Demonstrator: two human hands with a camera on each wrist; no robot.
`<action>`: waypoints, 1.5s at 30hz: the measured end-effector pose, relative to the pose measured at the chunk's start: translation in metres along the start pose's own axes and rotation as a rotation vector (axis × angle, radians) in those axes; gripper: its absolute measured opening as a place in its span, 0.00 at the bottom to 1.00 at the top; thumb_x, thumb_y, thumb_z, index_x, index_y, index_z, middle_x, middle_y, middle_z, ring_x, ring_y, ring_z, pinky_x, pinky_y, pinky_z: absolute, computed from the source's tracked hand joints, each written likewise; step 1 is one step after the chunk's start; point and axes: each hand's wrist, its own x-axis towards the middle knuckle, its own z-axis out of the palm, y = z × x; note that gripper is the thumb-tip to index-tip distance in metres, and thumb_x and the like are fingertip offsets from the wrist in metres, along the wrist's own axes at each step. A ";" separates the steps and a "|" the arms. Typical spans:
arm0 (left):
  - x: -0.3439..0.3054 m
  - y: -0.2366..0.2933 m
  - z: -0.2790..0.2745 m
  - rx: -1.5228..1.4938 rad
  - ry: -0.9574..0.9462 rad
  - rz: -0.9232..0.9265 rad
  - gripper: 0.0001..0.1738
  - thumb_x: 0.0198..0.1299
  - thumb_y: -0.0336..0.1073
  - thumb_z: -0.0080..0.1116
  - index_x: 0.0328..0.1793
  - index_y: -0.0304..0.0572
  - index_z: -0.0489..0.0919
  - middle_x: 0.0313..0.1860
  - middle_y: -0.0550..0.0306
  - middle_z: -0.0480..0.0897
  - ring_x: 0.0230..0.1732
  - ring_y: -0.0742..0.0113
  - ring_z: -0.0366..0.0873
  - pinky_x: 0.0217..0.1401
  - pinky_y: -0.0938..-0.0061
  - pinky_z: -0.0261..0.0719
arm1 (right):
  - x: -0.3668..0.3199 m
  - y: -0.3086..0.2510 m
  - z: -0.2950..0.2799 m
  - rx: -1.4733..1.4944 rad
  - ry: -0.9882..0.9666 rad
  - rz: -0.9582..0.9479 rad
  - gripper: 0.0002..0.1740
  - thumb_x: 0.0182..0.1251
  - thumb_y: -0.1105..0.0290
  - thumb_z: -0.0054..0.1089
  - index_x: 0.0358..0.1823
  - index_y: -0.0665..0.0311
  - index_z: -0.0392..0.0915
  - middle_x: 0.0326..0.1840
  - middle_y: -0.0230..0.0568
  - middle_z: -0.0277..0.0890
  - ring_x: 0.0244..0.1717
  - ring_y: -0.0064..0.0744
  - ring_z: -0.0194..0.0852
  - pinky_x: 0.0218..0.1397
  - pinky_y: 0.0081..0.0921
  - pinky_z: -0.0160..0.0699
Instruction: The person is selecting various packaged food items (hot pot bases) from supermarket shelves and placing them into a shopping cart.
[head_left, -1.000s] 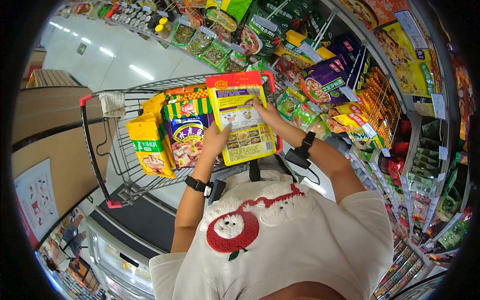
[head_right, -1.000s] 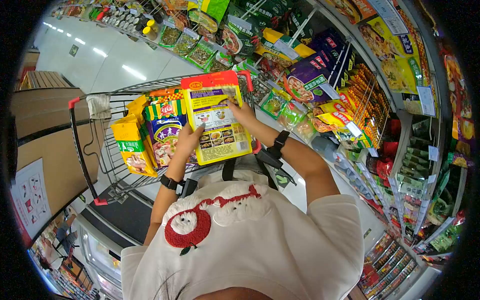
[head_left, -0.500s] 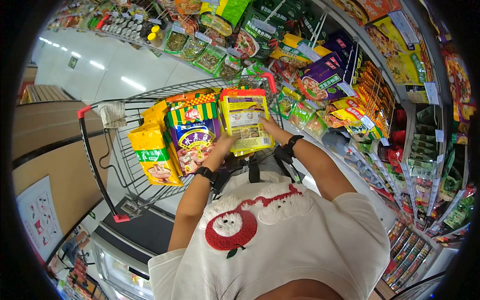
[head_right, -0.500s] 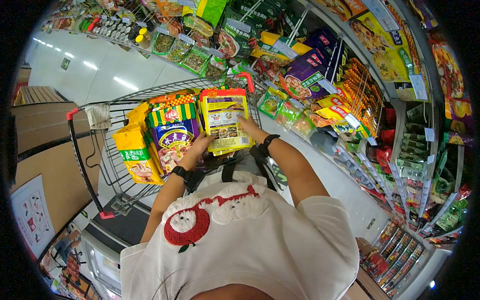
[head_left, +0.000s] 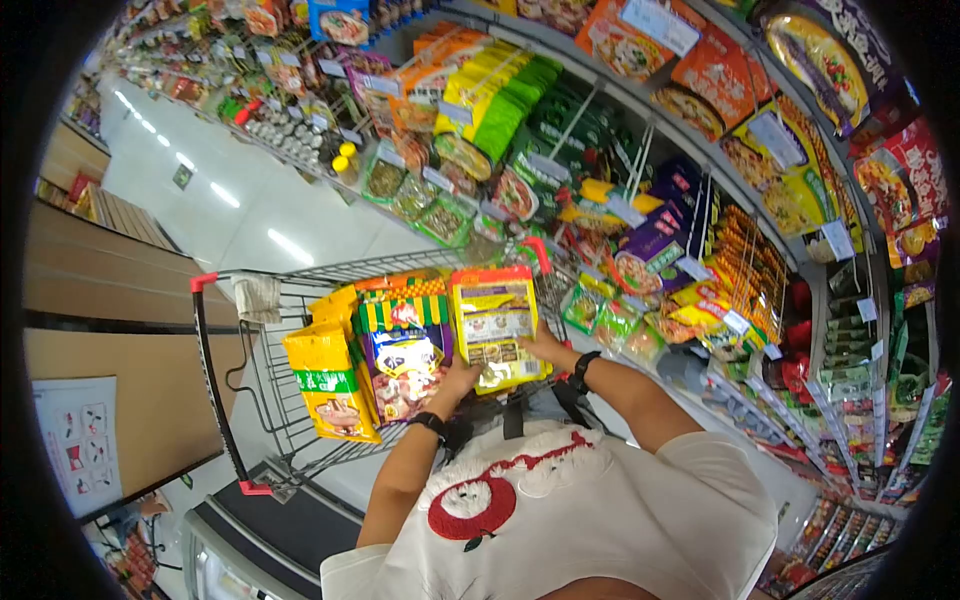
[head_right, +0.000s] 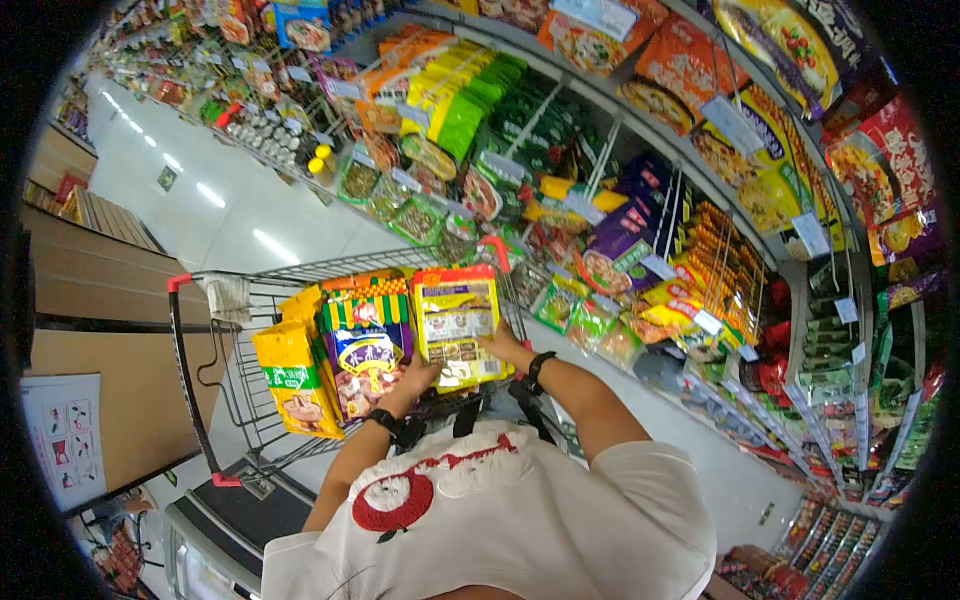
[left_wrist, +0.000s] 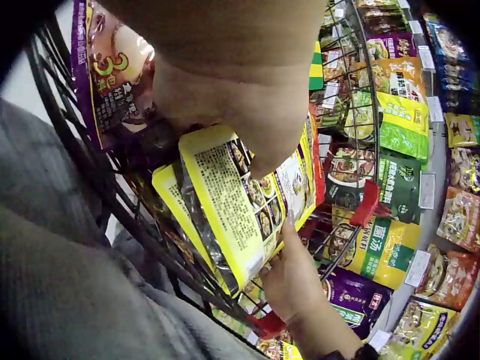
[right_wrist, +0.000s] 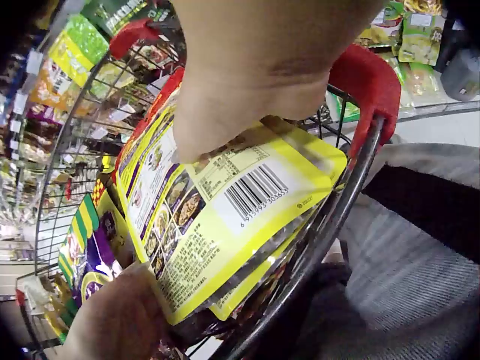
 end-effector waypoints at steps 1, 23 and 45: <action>0.000 0.001 -0.006 0.074 0.039 -0.001 0.36 0.49 0.43 0.60 0.58 0.30 0.58 0.51 0.38 0.72 0.53 0.52 0.70 0.55 0.66 0.67 | 0.005 -0.002 0.005 -0.010 -0.001 0.012 0.38 0.56 0.55 0.59 0.57 0.76 0.53 0.56 0.59 0.60 0.57 0.47 0.60 0.58 0.35 0.62; -0.097 0.085 -0.166 1.032 0.691 0.236 0.23 0.51 0.49 0.55 0.45 0.37 0.72 0.41 0.44 0.75 0.47 0.49 0.71 0.55 0.58 0.63 | 0.092 -0.167 0.065 -0.700 -0.116 -0.853 0.33 0.56 0.58 0.51 0.58 0.75 0.58 0.55 0.60 0.59 0.57 0.55 0.59 0.59 0.41 0.61; 0.013 0.154 -0.355 1.116 0.520 -0.090 0.24 0.43 0.52 0.60 0.41 0.46 0.74 0.49 0.52 0.71 0.55 0.49 0.63 0.53 0.51 0.64 | 0.264 -0.352 0.120 -0.890 -0.150 -0.935 0.36 0.55 0.45 0.49 0.58 0.67 0.63 0.55 0.60 0.62 0.51 0.51 0.67 0.55 0.37 0.65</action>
